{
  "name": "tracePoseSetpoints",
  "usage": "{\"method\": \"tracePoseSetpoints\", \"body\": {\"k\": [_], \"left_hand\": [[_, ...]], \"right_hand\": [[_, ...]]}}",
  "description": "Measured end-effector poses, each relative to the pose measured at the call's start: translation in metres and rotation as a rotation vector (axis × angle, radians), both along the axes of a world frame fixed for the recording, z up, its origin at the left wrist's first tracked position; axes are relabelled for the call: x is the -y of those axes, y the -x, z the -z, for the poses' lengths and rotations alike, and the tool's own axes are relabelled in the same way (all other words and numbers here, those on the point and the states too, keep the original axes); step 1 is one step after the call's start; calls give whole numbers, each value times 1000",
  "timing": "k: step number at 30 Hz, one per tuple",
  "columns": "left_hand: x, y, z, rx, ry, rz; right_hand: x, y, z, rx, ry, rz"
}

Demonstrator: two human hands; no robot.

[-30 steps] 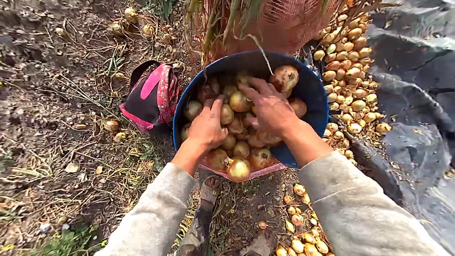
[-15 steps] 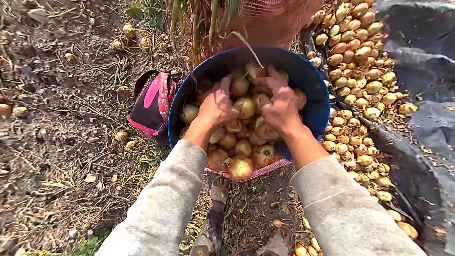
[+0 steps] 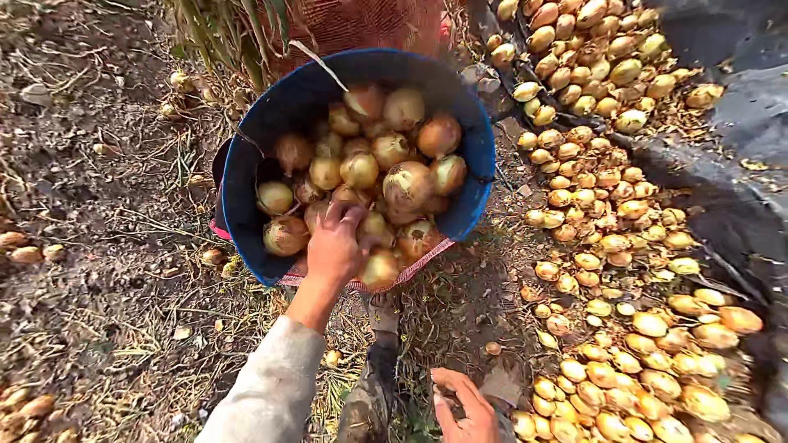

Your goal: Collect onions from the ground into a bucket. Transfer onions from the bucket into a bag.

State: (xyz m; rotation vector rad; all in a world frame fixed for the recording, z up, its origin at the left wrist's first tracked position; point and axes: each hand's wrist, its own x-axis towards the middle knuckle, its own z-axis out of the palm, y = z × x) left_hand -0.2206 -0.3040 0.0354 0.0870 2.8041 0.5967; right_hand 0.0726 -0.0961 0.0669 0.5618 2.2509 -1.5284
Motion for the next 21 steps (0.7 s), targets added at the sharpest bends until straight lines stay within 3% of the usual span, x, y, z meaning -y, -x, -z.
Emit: {"method": "tracePoseSetpoints", "body": {"k": [2, 6, 9, 11, 13, 17, 19, 21], "left_hand": [[-10, -8, 7, 11, 23, -40], [-65, -6, -10, -126, 50, -38], [-136, -51, -41, -275, -227, -100], [-193, -103, -37, -346, -440, 65], [-258, -164, -10, -108, -459, 264], [-411, -276, 85, 840, -65, 566], [-492, -326, 144, 1018, 54, 710], [-569, -373, 205, 1043, 41, 800]], "right_hand": [[-26, -38, -6, 215, 22, 12], [-87, -119, -12, 503, -26, 160], [-144, -170, -6, 658, -1, 255], [-182, -199, 8, 741, 29, 305], [-221, -226, 40, 796, 22, 365], [-330, -270, 135, 927, -61, 623], [-390, -299, 189, 930, -155, 865], [-450, -321, 247, 892, -261, 1048]]}}
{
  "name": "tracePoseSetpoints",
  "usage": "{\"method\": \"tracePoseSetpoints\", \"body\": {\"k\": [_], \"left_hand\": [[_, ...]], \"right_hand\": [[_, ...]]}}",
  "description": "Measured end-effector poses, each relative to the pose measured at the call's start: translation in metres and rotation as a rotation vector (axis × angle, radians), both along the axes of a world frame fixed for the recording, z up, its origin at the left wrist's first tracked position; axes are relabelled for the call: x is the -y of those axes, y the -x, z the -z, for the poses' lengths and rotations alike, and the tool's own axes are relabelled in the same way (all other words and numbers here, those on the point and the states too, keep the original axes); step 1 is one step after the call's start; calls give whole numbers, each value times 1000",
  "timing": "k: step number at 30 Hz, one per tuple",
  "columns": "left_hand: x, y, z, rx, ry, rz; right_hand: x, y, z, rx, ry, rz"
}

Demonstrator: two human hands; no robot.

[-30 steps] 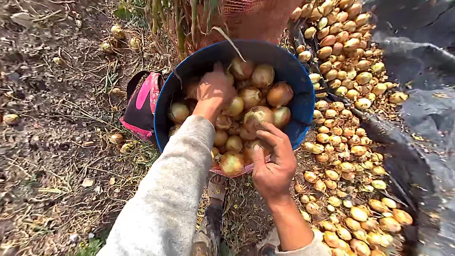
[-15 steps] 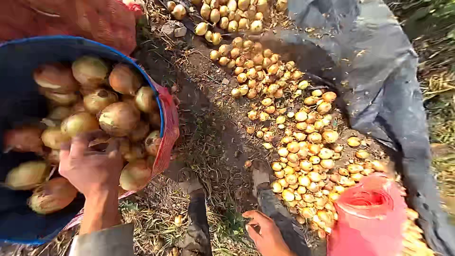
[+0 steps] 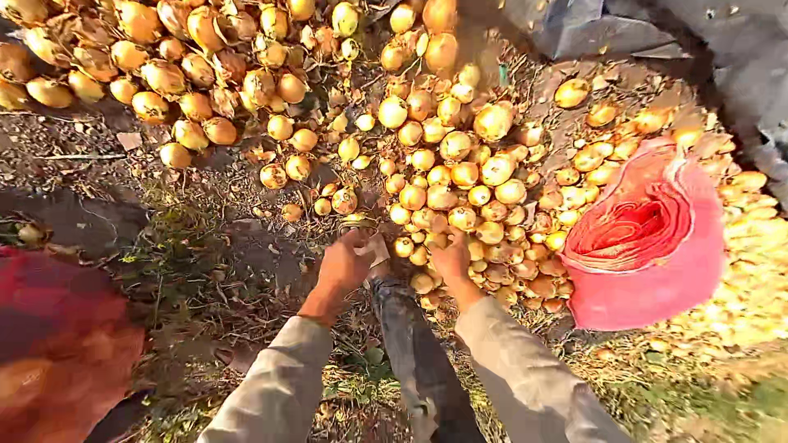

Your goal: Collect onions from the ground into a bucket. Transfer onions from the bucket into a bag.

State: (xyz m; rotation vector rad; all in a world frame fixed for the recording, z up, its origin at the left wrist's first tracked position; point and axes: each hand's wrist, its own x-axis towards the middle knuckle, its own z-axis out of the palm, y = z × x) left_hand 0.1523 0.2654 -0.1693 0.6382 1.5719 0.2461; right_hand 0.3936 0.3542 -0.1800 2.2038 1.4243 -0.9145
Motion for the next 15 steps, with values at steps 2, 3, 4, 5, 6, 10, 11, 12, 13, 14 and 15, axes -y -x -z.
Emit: {"method": "tracePoseSetpoints", "body": {"k": [2, 3, 4, 5, 6, 10, 11, 12, 13, 14, 15], "left_hand": [[-68, -47, 53, -26, -41, 94], [-98, -69, 74, -64, -44, 170], [-123, -90, 92, -125, -53, 258], [-138, -111, 106, -193, -57, 343], [-147, -127, 117, -270, -58, 420], [-129, -138, 129, -386, 10, 318], [-117, -133, 131, -356, 39, 175], [-101, -130, 134, -284, 59, -18], [-84, -130, 140, -190, 74, -237], [-72, -132, 144, -75, 107, -455], [-66, -136, 147, 11, 144, -617]], "right_hand": [[-51, -8, 42, 7, -16, -107], [-72, -9, 60, 30, 35, -247], [-90, -10, 78, 33, 73, -382], [-101, -14, 92, 30, 111, -497], [-111, -18, 99, 20, 159, -580], [-128, -51, 85, -124, 227, -563], [-125, -64, 80, -193, 198, -408], [-116, -76, 74, -262, 154, -203], [-105, -85, 71, -324, 117, 4], [-94, -89, 70, -386, 89, 167], [-87, -87, 71, -430, 68, 274]]}}
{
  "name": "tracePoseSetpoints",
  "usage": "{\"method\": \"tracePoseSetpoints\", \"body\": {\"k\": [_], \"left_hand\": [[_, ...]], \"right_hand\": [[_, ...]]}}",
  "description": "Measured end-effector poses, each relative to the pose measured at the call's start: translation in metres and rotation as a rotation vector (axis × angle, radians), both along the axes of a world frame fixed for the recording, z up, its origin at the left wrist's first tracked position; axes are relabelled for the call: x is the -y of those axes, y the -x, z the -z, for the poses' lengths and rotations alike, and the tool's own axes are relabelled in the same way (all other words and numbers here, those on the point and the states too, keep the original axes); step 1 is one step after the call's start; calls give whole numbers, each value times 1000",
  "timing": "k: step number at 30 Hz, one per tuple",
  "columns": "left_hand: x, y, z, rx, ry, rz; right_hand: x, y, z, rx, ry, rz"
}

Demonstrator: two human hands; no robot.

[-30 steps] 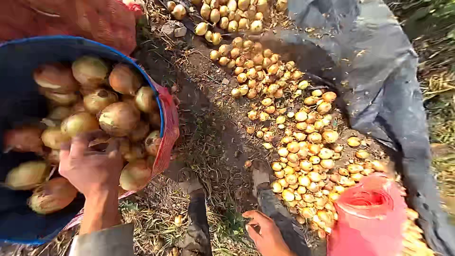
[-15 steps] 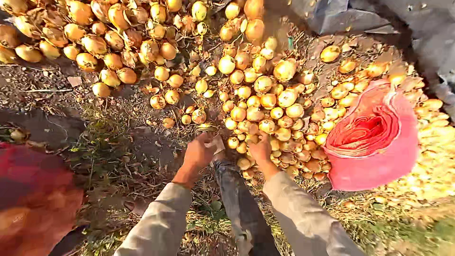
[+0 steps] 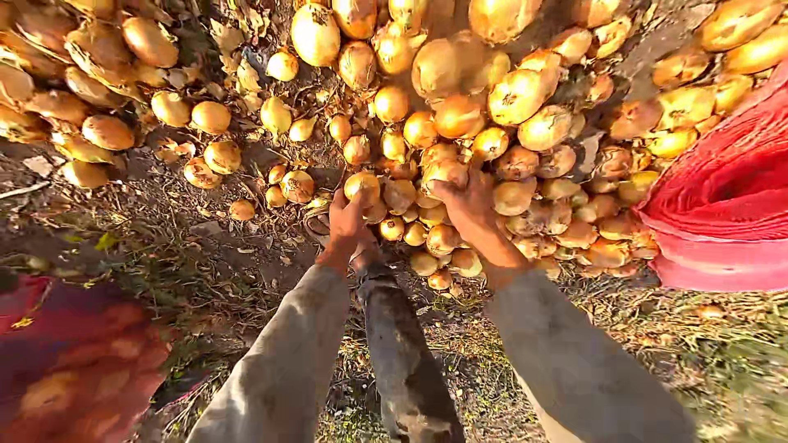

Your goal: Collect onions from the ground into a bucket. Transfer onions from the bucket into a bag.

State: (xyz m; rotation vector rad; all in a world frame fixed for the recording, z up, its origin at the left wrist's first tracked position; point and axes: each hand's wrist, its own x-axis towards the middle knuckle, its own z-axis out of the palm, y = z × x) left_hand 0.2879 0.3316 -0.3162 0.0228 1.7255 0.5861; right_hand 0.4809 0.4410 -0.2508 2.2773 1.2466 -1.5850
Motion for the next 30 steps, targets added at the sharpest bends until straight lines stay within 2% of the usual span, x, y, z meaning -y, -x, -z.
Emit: {"method": "tracePoseSetpoints", "body": {"k": [2, 5, 8, 10, 13, 16, 20, 23, 26, 28, 30], "left_hand": [[-2, -6, 6, 97, 18, -152], [-15, -6, 8, 114, 32, -162], [-29, 2, 2, 13, -64, -77], [-30, -2, -7, 69, -127, -18], [-20, -8, 0, 187, -59, -41], [-16, -7, -1, 256, 42, -108], [18, -17, -4, 165, -39, -225], [23, -39, -17, -3, -28, -260], [3, -66, -46, -251, -156, -179], [-18, -72, -73, -164, -249, -131], [-45, -70, -85, 37, -327, -33]], "right_hand": [[11, 9, 4, -39, -46, 96], [36, 16, 15, 12, -217, 81], [57, 17, 33, 17, -239, -124], [61, 11, 41, 43, -225, -258], [47, 8, 47, 12, -97, -292], [27, 5, 49, -131, 162, -157], [19, 0, 64, -233, 310, 112], [24, 1, 78, -181, 327, 68], [16, 11, 57, -166, 326, 94], [25, -3, 34, -229, 320, 216], [55, -34, -11, -419, 329, 469]]}}
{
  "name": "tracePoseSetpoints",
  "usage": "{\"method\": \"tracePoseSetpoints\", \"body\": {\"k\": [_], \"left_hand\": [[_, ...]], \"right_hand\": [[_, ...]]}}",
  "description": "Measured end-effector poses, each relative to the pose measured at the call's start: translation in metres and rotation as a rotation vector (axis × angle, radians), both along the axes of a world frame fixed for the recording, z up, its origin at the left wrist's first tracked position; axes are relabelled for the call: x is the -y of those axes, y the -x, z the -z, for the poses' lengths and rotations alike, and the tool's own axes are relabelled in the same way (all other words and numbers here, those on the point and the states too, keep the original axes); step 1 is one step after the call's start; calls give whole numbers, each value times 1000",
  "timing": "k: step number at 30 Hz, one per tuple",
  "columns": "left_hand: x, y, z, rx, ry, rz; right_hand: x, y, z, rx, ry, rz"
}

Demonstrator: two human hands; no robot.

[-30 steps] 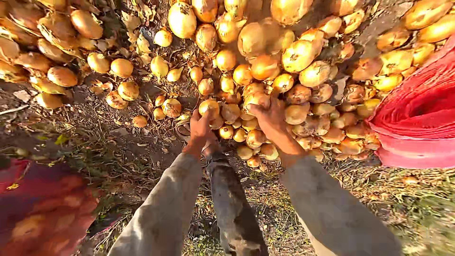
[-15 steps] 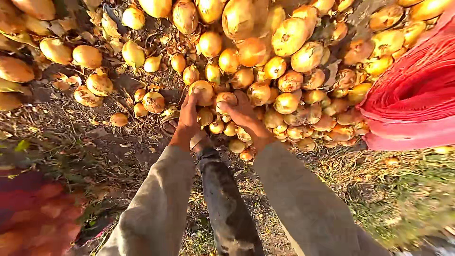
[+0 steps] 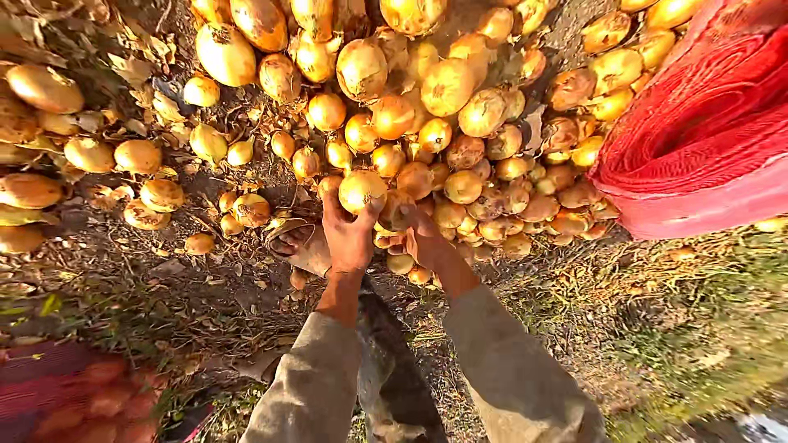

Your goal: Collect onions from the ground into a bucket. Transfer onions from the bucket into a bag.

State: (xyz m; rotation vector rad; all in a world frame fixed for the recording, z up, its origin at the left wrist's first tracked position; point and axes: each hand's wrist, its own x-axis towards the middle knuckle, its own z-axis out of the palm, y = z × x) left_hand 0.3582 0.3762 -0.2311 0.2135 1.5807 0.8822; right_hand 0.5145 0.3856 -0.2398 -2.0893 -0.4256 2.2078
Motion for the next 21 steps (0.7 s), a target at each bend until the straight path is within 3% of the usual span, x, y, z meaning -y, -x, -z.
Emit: {"method": "tracePoseSetpoints", "body": {"k": [2, 4, 7, 9, 12, 14, 17, 19, 21], "left_hand": [[-27, -12, 12, 65, -10, 184], [-45, -36, 30, 115, 71, 393], [-46, -81, 56, 30, 91, 420], [-47, -90, 64, -7, 70, 392], [-51, -69, 65, 209, 116, 375], [-59, -57, 56, 287, 165, 426], [-70, -68, 50, 190, 106, 683], [-79, -82, 56, 108, 42, 888], [-84, -97, 62, 136, 36, 928]], "right_hand": [[44, -47, -53, -163, 50, 309], [70, -88, -84, -201, 99, 637], [70, -123, -92, -77, -6, 915], [51, -143, -74, 65, -74, 905], [11, -155, -48, 397, -31, 728], [-10, -148, -35, 459, -53, 714], [-25, -121, -10, 394, -231, 692], [-31, -107, 5, 469, -264, 622], [-32, -106, 7, 541, -223, 571]]}}
